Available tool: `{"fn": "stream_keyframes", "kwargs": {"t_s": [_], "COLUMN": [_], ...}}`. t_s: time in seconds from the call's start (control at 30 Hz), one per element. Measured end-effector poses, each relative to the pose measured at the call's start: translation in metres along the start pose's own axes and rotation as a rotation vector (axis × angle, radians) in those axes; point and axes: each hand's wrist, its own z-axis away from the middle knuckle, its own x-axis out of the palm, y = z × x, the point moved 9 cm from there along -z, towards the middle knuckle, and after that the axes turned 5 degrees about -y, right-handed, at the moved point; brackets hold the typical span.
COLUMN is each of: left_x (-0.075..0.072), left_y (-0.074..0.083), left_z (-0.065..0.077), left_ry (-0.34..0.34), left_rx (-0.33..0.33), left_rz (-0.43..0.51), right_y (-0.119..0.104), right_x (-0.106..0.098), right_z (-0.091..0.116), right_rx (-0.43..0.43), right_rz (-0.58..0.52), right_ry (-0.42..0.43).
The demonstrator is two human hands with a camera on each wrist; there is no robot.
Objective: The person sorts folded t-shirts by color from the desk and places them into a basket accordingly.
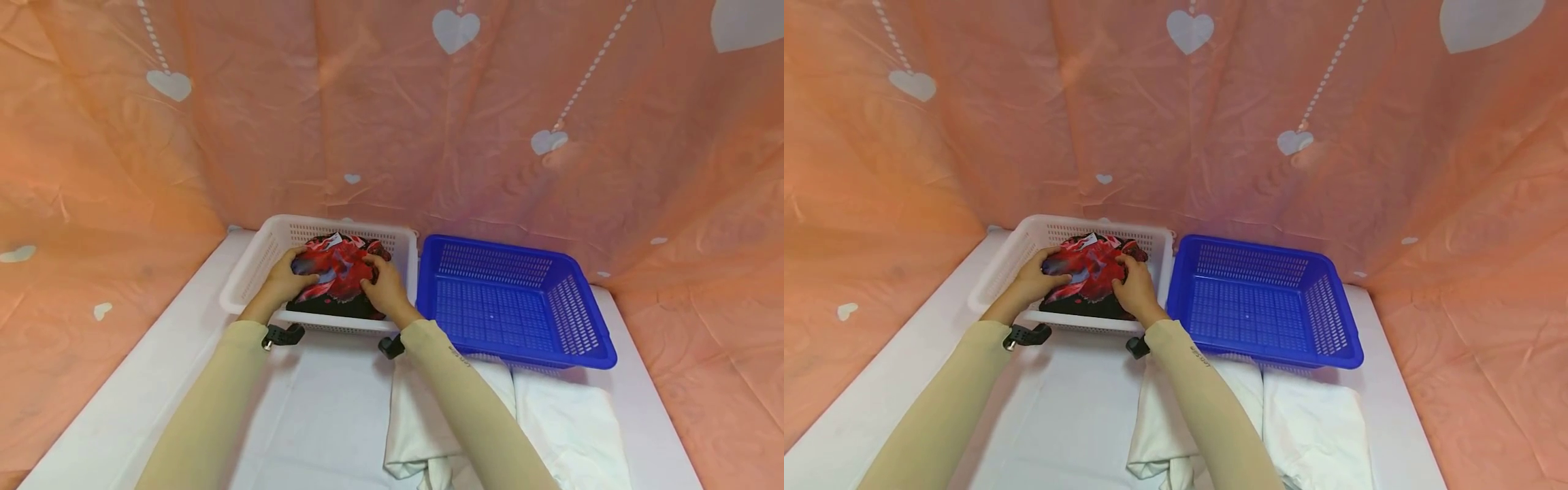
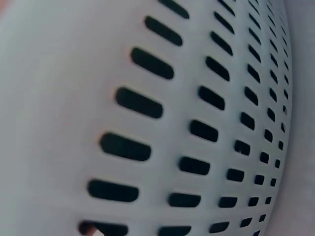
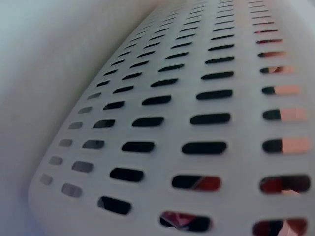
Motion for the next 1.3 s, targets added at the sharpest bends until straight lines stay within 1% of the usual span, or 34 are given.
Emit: {"fn": "stream_keyframes", "kwargs": {"t_s": [0.17, 0.3, 0.37, 0.43, 0.5, 0.57, 0.67, 0.77, 0.8, 0.87, 0.9, 0.97, 1.07, 1.13, 1.2, 1.27, 1.3], "left_x": [0.004, 0.007, 0.007, 0.006, 0.003, -0.001, -0.005, -0.004, -0.002, 0.006, 0.010, 0.022, 0.041, 0.055, 0.070, 0.087, 0.096], "left_y": [-0.004, -0.006, -0.005, 0.000, 0.007, 0.019, 0.040, 0.062, 0.068, 0.079, 0.083, 0.090, 0.095, 0.096, 0.095, 0.092, 0.089], "left_z": [-0.003, -0.003, -0.002, 0.002, 0.007, 0.016, 0.035, 0.059, 0.067, 0.083, 0.091, 0.106, 0.126, 0.136, 0.143, 0.149, 0.152], "left_ry": [-0.032, -0.057, -0.054, -0.033, 0.000, 0.046, 0.127, 0.203, 0.216, 0.226, 0.222, 0.201, 0.159, 0.131, 0.099, 0.062, 0.038], "left_rx": [-0.038, -0.067, -0.055, -0.034, -0.001, 0.038, 0.135, 0.269, 0.317, 0.384, 0.407, 0.430, 0.418, 0.414, 0.404, 0.399, 0.385], "left_rz": [-0.002, -0.012, -0.037, -0.075, -0.113, -0.153, -0.194, -0.196, -0.189, -0.181, -0.178, -0.185, -0.192, -0.179, -0.143, -0.083, -0.048], "right_y": [0.006, 0.013, 0.014, 0.013, 0.010, 0.004, -0.006, -0.013, -0.013, -0.012, -0.011, -0.006, 0.004, 0.012, 0.019, 0.026, 0.029], "right_x": [0.006, 0.011, 0.011, 0.009, 0.005, -0.004, -0.021, -0.040, -0.047, -0.059, -0.066, -0.077, -0.092, -0.101, -0.110, -0.119, -0.124], "right_z": [-0.002, -0.002, 0.001, 0.004, 0.010, 0.018, 0.034, 0.055, 0.062, 0.076, 0.083, 0.097, 0.120, 0.135, 0.151, 0.166, 0.174], "right_rx": [0.079, 0.145, 0.167, 0.182, 0.180, 0.150, 0.048, -0.073, -0.099, -0.131, -0.140, -0.136, -0.106, -0.092, -0.080, -0.083, -0.090], "right_rz": [0.069, 0.095, 0.092, 0.090, 0.079, 0.060, 0.022, -0.029, -0.041, -0.055, -0.061, -0.049, -0.008, 0.032, 0.077, 0.111, 0.125], "right_ry": [-0.040, -0.072, -0.081, -0.086, -0.079, -0.056, 0.005, 0.071, 0.085, 0.104, 0.108, 0.110, 0.116, 0.135, 0.172, 0.227, 0.259]}}
